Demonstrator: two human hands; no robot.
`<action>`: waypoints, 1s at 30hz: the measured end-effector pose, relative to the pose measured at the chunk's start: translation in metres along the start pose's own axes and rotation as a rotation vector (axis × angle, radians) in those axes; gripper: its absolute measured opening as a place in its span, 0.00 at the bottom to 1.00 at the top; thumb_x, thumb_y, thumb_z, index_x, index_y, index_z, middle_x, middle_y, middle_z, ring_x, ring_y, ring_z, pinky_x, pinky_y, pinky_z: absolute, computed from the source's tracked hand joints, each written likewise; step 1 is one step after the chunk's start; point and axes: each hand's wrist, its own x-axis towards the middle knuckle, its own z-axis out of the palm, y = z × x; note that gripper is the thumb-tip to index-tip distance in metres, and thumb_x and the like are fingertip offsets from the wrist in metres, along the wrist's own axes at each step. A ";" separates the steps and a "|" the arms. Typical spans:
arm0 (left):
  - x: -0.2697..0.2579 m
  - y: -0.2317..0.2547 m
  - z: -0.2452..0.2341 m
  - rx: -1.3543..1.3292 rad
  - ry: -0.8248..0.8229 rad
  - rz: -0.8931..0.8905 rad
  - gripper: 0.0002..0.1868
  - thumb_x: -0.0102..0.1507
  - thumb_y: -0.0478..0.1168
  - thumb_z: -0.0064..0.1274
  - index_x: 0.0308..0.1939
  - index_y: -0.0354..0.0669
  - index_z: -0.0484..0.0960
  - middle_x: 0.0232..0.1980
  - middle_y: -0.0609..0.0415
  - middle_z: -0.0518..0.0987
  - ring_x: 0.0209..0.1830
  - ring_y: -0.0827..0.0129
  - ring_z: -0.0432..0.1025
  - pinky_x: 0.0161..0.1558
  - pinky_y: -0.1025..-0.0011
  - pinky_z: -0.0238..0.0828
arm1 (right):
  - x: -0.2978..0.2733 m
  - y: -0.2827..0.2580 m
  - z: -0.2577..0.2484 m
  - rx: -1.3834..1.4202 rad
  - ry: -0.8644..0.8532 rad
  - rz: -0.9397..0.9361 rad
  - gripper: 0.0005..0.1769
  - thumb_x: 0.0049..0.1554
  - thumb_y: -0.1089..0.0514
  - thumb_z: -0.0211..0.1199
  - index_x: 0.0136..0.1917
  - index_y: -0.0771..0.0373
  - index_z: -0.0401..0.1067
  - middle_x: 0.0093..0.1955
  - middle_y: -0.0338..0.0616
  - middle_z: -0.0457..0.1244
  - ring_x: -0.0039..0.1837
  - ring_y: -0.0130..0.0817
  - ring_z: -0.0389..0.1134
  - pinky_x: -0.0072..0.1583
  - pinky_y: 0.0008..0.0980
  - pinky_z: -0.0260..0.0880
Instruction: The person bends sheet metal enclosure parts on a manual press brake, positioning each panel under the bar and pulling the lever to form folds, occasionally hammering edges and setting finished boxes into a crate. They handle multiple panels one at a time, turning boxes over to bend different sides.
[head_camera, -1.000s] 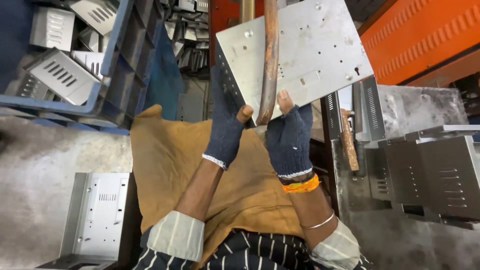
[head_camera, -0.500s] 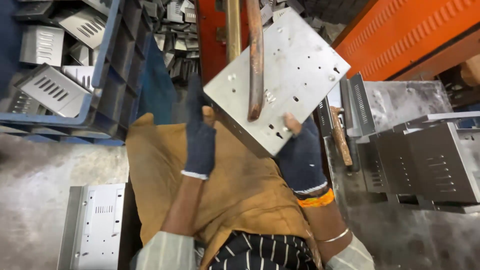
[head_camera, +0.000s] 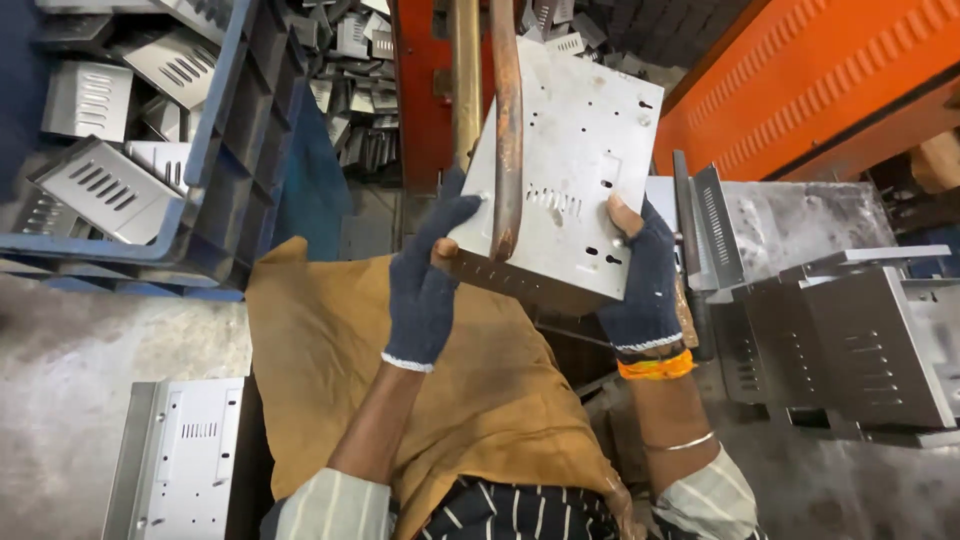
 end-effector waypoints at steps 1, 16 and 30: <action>-0.004 -0.001 0.001 0.004 0.003 -0.005 0.29 0.76 0.56 0.41 0.67 0.35 0.77 0.78 0.45 0.69 0.78 0.61 0.64 0.77 0.64 0.57 | -0.005 -0.002 0.003 0.001 0.000 0.007 0.29 0.57 0.55 0.60 0.71 0.66 0.66 0.61 0.48 0.68 0.59 0.40 0.72 0.60 0.40 0.74; -0.017 -0.032 0.003 0.080 0.119 -0.007 0.19 0.74 0.47 0.45 0.60 0.42 0.85 0.62 0.59 0.83 0.34 0.85 0.63 0.31 0.77 0.59 | 0.000 -0.007 0.008 -0.222 -0.029 -0.167 0.33 0.57 0.59 0.60 0.74 0.67 0.62 0.64 0.47 0.66 0.61 0.34 0.69 0.62 0.35 0.72; -0.019 -0.013 0.022 0.096 0.032 0.230 0.22 0.76 0.39 0.49 0.74 0.40 0.72 0.81 0.52 0.67 0.76 0.67 0.66 0.71 0.65 0.66 | 0.033 -0.019 -0.028 -0.363 -0.087 -0.165 0.30 0.58 0.54 0.61 0.70 0.70 0.68 0.57 0.46 0.68 0.53 0.31 0.71 0.55 0.31 0.72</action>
